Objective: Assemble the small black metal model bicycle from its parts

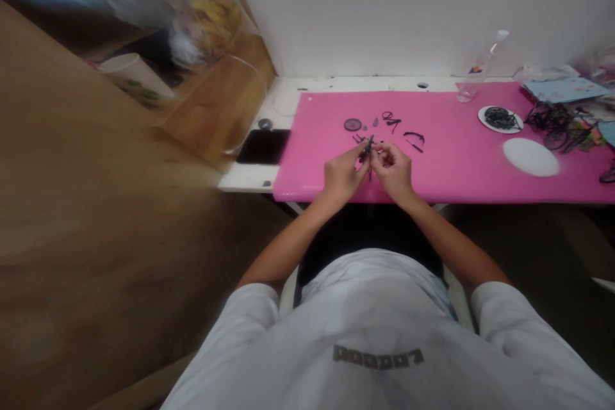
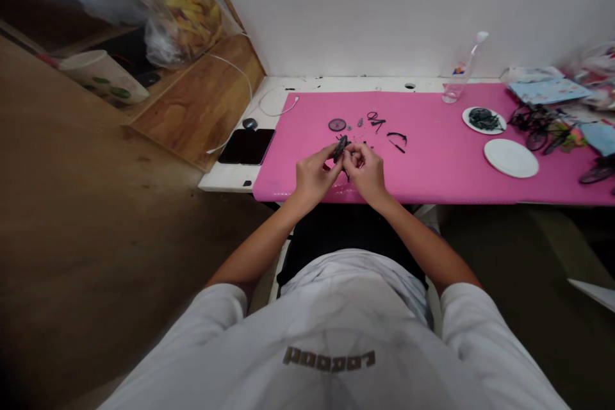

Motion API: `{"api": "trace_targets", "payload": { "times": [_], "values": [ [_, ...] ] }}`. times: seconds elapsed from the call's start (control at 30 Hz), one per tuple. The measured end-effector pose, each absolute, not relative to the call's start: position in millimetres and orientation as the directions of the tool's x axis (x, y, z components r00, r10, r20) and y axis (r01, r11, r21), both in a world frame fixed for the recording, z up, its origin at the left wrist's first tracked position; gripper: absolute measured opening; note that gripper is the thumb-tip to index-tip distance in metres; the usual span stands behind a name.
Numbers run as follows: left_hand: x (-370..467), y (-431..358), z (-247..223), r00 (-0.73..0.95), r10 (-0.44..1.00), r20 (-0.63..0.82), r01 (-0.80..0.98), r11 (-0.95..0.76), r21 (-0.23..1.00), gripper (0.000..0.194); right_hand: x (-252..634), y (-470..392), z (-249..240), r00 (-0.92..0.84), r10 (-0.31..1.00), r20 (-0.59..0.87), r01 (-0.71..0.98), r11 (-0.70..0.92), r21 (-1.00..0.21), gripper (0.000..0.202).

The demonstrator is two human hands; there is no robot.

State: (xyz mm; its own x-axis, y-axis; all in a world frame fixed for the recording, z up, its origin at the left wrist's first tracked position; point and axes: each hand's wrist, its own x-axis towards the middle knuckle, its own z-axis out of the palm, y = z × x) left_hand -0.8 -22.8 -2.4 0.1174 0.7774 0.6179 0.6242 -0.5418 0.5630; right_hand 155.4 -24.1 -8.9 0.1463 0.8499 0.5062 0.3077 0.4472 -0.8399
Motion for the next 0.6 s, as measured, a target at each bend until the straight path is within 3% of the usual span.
{"api": "trace_targets", "payload": {
  "times": [0.6],
  "values": [
    [-0.4, -17.7, -8.1, 0.092, 0.782, 0.616, 0.489, -0.574, 0.656, 0.036, 157.2, -23.5, -10.0, 0.182, 0.762, 0.621, 0.412, 0.514, -0.752, 0.015]
  ]
}}
